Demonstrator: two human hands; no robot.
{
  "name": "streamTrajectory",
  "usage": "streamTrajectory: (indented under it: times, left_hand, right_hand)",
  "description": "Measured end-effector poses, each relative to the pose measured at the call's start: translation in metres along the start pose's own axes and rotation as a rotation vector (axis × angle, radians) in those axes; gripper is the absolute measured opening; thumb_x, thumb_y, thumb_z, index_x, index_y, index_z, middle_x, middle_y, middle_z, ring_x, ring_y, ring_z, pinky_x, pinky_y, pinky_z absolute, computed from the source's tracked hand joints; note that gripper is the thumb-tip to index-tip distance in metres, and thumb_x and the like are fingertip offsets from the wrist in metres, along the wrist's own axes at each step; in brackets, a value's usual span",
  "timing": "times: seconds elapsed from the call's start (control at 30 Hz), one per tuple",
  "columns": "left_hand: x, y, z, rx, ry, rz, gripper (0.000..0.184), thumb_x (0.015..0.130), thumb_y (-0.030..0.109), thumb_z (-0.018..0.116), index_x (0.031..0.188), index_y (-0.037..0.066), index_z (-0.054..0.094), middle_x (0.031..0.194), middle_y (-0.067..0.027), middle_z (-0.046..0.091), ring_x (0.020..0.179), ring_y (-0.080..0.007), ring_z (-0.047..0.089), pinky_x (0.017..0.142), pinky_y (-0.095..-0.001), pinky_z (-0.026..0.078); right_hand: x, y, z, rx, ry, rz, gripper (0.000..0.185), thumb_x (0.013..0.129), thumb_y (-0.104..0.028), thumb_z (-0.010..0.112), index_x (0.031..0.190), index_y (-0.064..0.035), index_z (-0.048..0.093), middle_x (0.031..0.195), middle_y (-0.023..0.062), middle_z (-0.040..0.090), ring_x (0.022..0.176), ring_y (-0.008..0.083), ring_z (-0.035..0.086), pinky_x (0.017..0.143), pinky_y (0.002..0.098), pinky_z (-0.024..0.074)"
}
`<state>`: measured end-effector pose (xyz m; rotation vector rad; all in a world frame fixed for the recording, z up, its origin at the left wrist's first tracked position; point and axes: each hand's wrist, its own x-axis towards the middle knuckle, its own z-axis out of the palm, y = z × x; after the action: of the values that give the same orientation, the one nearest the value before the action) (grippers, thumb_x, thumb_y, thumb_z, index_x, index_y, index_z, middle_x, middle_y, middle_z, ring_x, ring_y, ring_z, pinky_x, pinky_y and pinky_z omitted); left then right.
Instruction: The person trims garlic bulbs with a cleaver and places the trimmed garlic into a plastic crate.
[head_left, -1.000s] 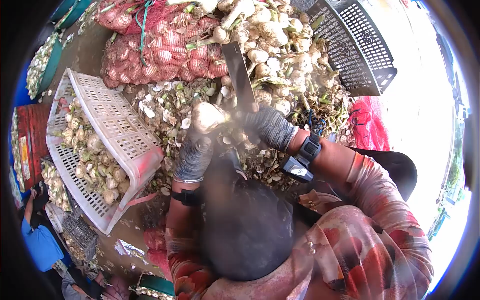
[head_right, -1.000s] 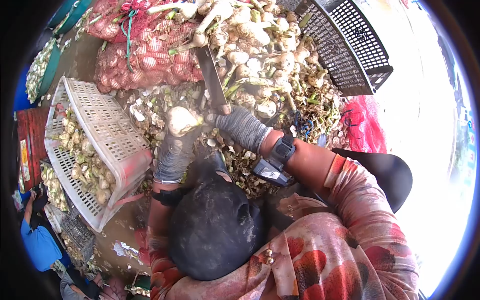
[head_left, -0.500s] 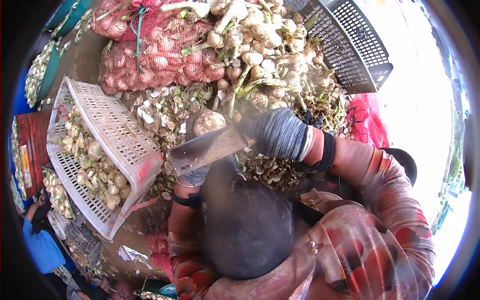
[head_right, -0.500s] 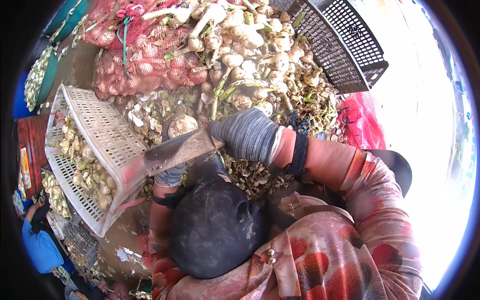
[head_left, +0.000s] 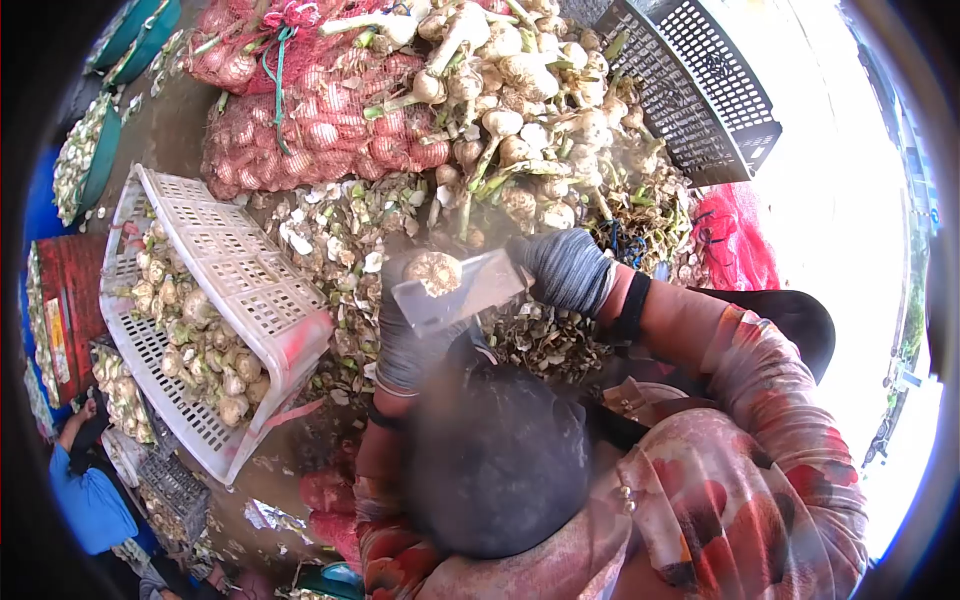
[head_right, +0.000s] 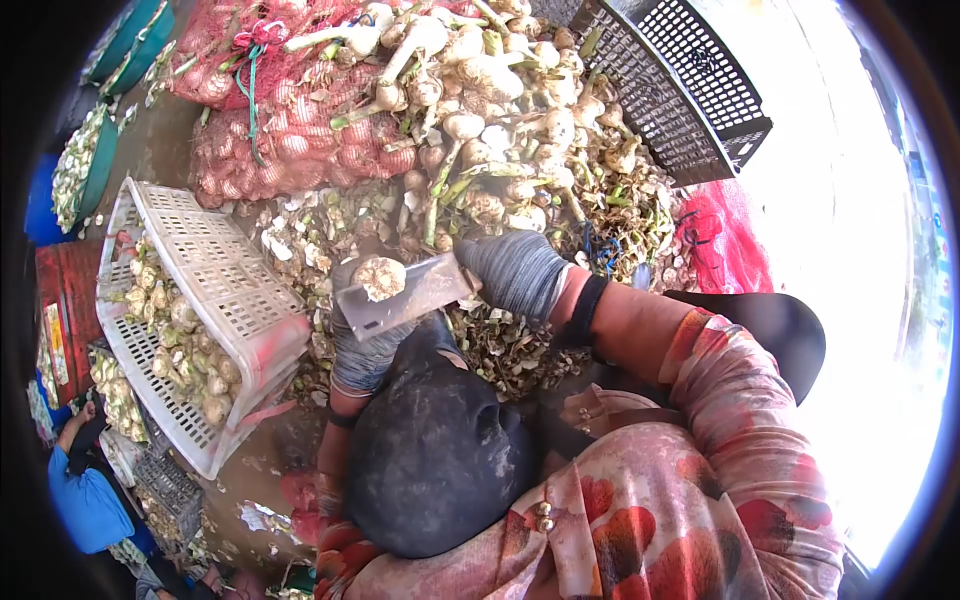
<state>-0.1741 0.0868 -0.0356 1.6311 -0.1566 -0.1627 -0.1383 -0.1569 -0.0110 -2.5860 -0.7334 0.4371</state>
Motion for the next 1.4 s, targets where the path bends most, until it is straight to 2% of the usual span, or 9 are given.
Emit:
streamTrajectory:
  times: [0.2,0.3,0.4,0.5,0.67,0.93,1.03,1.1,1.4]
  left_hand:
    - [-0.03,0.109,-0.059,0.239,0.819,-0.002,0.08,0.062,0.014,0.087,0.127,0.002,0.041,0.121,-0.0127,0.047,0.109,-0.0234,0.051,0.094,-0.0364,0.047]
    - [-0.035,0.116,-0.126,1.205,1.025,0.215,0.077,0.074,0.017,0.08,0.135,-0.002,0.038,0.129,-0.0172,0.045,0.118,-0.0283,0.049,0.102,-0.0408,0.042]
    - [-0.011,0.099,-0.087,1.036,0.882,0.329,0.057,0.085,0.022,0.072,0.13,-0.004,0.049,0.124,-0.0145,0.055,0.112,-0.0235,0.054,0.099,-0.038,0.043]
    - [0.038,0.013,-0.038,0.172,0.329,-0.205,0.033,0.094,0.009,0.058,0.124,-0.003,0.054,0.117,-0.0101,0.062,0.106,-0.0176,0.058,0.097,-0.0298,0.044]
    - [0.15,-0.134,0.01,0.181,0.011,-0.367,0.049,0.089,0.028,0.065,0.127,0.001,0.052,0.113,-0.0141,0.063,0.103,-0.0222,0.06,0.092,-0.0326,0.047]
    - [0.131,-0.066,0.02,0.412,-0.087,-0.467,0.048,0.088,0.035,0.063,0.126,0.009,0.048,0.109,-0.0094,0.063,0.093,-0.0242,0.06,0.086,-0.0364,0.048]
    - [0.098,-0.166,-0.008,-0.564,-0.106,-0.472,0.036,0.092,0.023,0.061,0.124,0.01,0.055,0.111,-0.0084,0.064,0.097,-0.0235,0.063,0.084,-0.0347,0.051]
    - [0.064,-0.113,-0.016,0.268,-0.169,0.041,0.027,0.095,0.024,0.057,0.116,0.009,0.063,0.106,-0.0082,0.067,0.096,-0.0223,0.064,0.083,-0.0354,0.052]
    - [0.017,-0.042,-0.011,0.503,-0.152,0.203,0.031,0.093,0.023,0.06,0.12,0.007,0.06,0.111,-0.0081,0.066,0.095,-0.022,0.064,0.083,-0.0348,0.051]
  right_hand:
    - [-0.028,0.037,-0.017,-0.041,-0.047,0.405,0.036,0.084,-0.037,0.066,0.104,-0.0082,0.06,0.079,0.0182,0.067,0.079,0.0365,0.067,0.071,0.0455,0.0521]
    - [-0.032,0.058,0.009,0.047,0.161,0.409,0.024,0.089,-0.03,0.064,0.1,-0.0095,0.064,0.08,0.0205,0.065,0.077,0.0397,0.064,0.067,0.0434,0.0514]
    - [-0.026,0.068,0.006,0.086,0.133,0.456,0.042,0.083,-0.038,0.068,0.107,-0.005,0.058,0.077,0.0212,0.066,0.077,0.0385,0.066,0.068,0.0455,0.052]
    - [-0.023,0.063,0.004,0.218,0.162,0.479,0.042,0.086,-0.039,0.065,0.107,-0.0031,0.057,0.075,0.0237,0.064,0.074,0.0398,0.066,0.067,0.0463,0.0517]
    - [-0.024,0.06,-0.006,0.254,0.138,0.527,0.042,0.088,-0.04,0.062,0.107,-0.0031,0.057,0.073,0.0256,0.063,0.07,0.0415,0.065,0.063,0.0473,0.0506]
    - [-0.021,0.05,-0.013,0.121,0.101,0.361,0.029,0.086,-0.033,0.065,0.098,-0.0074,0.061,0.074,0.0191,0.065,0.072,0.0382,0.066,0.065,0.0458,0.0512]
    - [-0.007,0.029,-0.017,0.08,0.054,0.217,0.023,0.082,-0.025,0.065,0.096,-0.0081,0.062,0.074,0.0181,0.066,0.072,0.0379,0.066,0.064,0.0474,0.0515]
    - [0.0,0.014,-0.022,0.087,0.05,0.116,0.021,0.079,-0.02,0.063,0.097,-0.008,0.062,0.073,0.0184,0.066,0.072,0.0375,0.067,0.063,0.0474,0.0515]
    - [0.009,-0.009,-0.025,-0.036,-0.114,0.091,0.021,0.078,-0.015,0.06,0.098,-0.0076,0.062,0.074,0.0165,0.067,0.072,0.0371,0.067,0.061,0.0474,0.0513]
